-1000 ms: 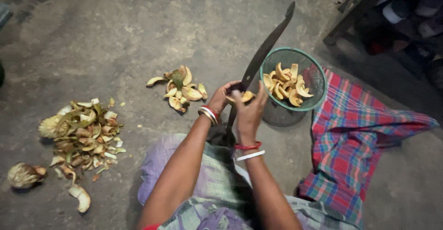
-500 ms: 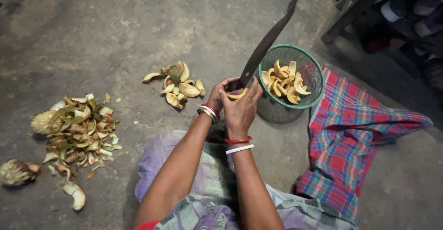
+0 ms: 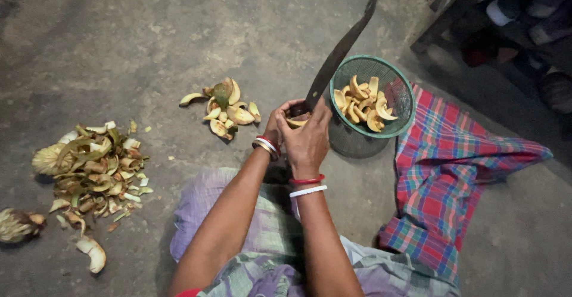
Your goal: The person sits on the floor and uses a curved blade to peel and slice fruit pieces. They place the peeled pieces into a green basket and discard the peels onto the floor.
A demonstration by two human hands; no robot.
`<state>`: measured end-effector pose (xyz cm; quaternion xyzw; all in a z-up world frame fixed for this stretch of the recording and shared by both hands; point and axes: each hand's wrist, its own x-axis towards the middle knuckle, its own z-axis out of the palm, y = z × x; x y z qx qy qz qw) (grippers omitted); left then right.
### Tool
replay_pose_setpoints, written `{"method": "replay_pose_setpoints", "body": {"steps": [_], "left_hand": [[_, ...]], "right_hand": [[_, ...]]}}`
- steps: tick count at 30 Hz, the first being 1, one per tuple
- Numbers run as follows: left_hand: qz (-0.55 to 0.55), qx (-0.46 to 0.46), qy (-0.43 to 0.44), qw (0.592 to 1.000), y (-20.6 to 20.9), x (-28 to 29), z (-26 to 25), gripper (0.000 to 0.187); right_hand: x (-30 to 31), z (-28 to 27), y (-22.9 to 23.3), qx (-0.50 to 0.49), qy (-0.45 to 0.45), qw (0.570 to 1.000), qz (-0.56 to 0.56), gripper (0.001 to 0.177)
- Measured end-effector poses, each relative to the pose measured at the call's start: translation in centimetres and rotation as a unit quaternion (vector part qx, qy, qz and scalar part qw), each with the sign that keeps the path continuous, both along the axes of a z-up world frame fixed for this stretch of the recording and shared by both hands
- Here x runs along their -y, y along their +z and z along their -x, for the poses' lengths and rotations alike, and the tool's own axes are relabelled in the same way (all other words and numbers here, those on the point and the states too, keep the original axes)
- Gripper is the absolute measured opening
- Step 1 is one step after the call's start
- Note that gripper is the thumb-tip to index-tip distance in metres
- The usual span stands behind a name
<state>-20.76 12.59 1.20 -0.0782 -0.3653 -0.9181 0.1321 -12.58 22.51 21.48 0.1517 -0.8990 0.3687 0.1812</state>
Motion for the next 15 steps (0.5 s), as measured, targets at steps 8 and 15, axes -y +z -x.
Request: {"method": "replay_pose_setpoints", "body": {"steps": [8, 15], "left_hand": [[0.042, 0.054, 0.014, 0.998, 0.1, -0.5, 0.0, 0.044], [0.081, 0.096, 0.026, 0.992, 1.2, -1.5, -0.6, 0.058]], "right_hand": [[0.4, 0.7, -1.3, -0.015, -0.030, 0.999, 0.010, 0.072], [-1.3, 1.9, -1.4, -0.022, 0.068, 0.997, 0.022, 0.064]]}}
